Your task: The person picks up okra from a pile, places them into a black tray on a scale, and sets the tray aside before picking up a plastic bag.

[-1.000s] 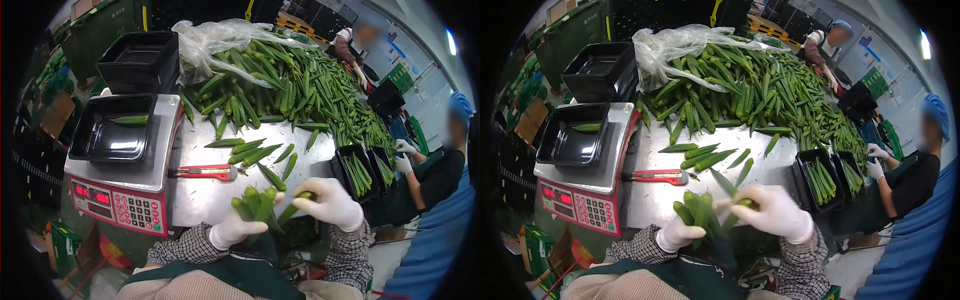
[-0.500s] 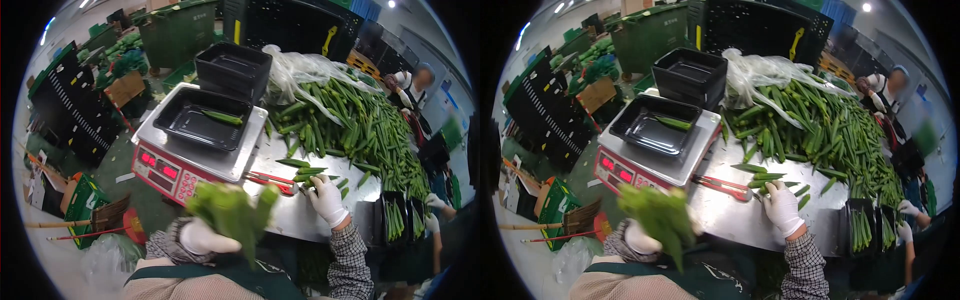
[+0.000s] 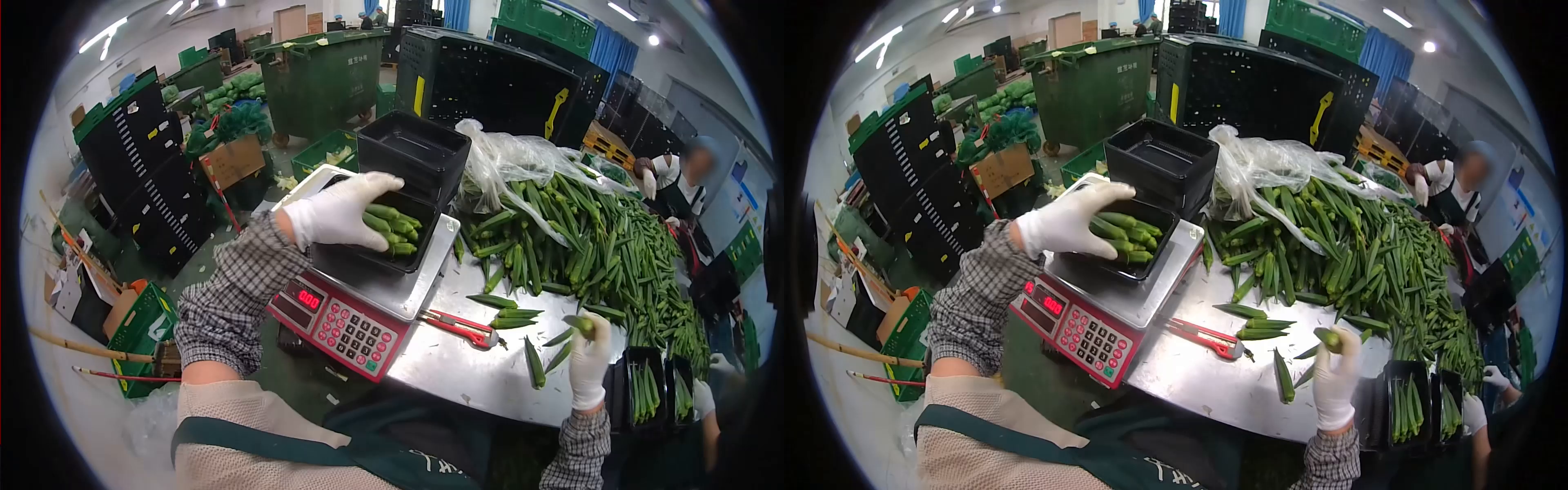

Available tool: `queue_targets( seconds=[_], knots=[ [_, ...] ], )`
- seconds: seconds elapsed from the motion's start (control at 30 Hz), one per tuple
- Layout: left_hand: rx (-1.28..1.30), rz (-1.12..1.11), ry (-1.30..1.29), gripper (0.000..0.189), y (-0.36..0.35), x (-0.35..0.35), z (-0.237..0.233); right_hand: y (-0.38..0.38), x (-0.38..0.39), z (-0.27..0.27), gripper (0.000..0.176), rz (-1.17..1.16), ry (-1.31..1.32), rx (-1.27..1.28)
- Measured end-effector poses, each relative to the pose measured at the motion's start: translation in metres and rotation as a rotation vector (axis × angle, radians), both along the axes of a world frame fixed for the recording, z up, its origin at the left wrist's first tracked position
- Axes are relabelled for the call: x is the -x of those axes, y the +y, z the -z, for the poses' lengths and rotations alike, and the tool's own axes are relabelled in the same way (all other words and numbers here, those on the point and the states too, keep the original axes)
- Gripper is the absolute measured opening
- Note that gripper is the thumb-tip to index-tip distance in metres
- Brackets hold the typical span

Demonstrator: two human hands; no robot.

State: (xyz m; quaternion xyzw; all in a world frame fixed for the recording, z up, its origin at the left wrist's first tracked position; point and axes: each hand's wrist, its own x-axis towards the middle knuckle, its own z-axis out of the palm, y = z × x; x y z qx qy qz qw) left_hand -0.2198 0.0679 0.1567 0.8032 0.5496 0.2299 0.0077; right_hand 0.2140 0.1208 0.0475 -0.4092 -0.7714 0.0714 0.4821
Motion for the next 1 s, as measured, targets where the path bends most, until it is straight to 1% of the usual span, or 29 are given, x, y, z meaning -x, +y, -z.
queue_targets(
  seconds=[0.03,0.07,0.1,0.13,0.17,0.2,0.23,0.3,0.33,0.37,0.4,0.43,0.5,0.53,0.57,0.63,0.7,0.73,0.77,0.83,0.87,0.93,0.97,1.0],
  knots=[
    [-0.07,0.04,-0.099,0.069,-0.009,-0.005,-0.01,-0.006,-0.005,-0.003,0.028,-0.012,0.142,0.073],
    [-0.224,0.076,-0.099,0.058,-0.014,-0.017,-0.018,-0.012,-0.009,-0.006,0.028,-0.026,0.283,0.152],
    [-0.21,0.102,-0.254,0.052,-0.019,-0.034,-0.016,-0.019,-0.012,-0.01,0.029,-0.043,0.421,0.236],
    [-0.2,0.125,-0.407,0.047,-0.025,-0.054,-0.01,-0.03,-0.008,-0.018,0.025,-0.048,0.498,0.272],
    [-0.29,0.199,-0.33,0.047,-0.03,-0.074,0.001,-0.039,-0.008,-0.024,0.024,-0.108,0.508,0.348],
    [-0.112,0.281,-0.339,0.044,-0.038,-0.098,0.009,-0.049,-0.009,-0.028,0.023,-0.171,0.515,0.424],
    [-0.263,0.391,-0.327,0.044,-0.043,-0.122,0.03,-0.056,-0.008,-0.027,0.022,-0.236,0.519,0.5],
    [-0.085,0.475,-0.459,0.05,-0.054,-0.165,0.063,-0.071,0.0,-0.019,0.022,-0.405,0.594,0.568],
    [-0.058,0.493,-0.513,0.052,-0.053,-0.182,0.078,-0.082,0.008,-0.025,0.022,-0.456,0.566,0.624],
    [-0.028,0.522,-0.57,0.054,-0.053,-0.196,0.088,-0.089,0.01,-0.023,0.023,-0.426,0.563,0.64],
    [0.051,0.51,-0.562,0.054,-0.056,-0.205,0.091,-0.092,0.008,-0.022,0.024,-0.419,0.514,0.629],
    [0.048,0.51,-0.588,0.055,-0.057,-0.213,0.098,-0.095,0.005,-0.022,0.024,-0.395,0.468,0.619],
    [0.066,0.547,-0.653,0.056,-0.059,-0.228,0.118,-0.101,0.003,-0.029,0.025,-0.35,0.469,0.774],
    [0.33,0.58,-0.859,0.053,-0.062,-0.235,0.123,-0.102,0.004,-0.027,0.024,-0.342,0.451,0.812],
    [0.401,0.58,-0.99,0.049,-0.065,-0.242,0.124,-0.103,0.006,-0.022,0.024,-0.337,0.436,0.848],
    [0.602,0.463,-1.176,0.043,-0.062,-0.252,0.145,-0.102,0.008,-0.009,0.024,-0.389,0.481,0.842],
    [0.855,0.342,-1.282,0.038,-0.056,-0.249,0.145,-0.089,0.001,0.001,0.025,-0.296,0.5,0.789],
    [0.925,0.248,-1.518,0.035,-0.056,-0.252,0.148,-0.085,-0.003,0.007,0.025,-0.255,0.509,0.766],
    [0.894,0.302,-1.656,0.035,-0.053,-0.253,0.155,-0.081,-0.011,0.014,0.025,-0.177,0.37,0.72],
    [0.957,0.289,-1.892,0.035,-0.048,-0.257,0.164,-0.073,-0.03,0.021,0.025,-0.028,0.079,0.635],
    [0.975,0.271,-1.954,0.032,-0.045,-0.259,0.169,-0.072,-0.034,0.023,0.022,0.007,0.069,0.676],
    [1.012,0.229,-2.083,0.026,-0.039,-0.263,0.181,-0.069,-0.042,0.036,0.021,0.032,0.003,0.618],
    [1.035,0.223,-2.105,0.023,-0.037,-0.263,0.189,-0.065,-0.045,0.041,0.02,0.044,-0.032,0.587],
    [1.057,0.225,-2.124,0.021,-0.034,-0.264,0.198,-0.059,-0.048,0.044,0.019,0.078,0.016,0.571]
  ],
)
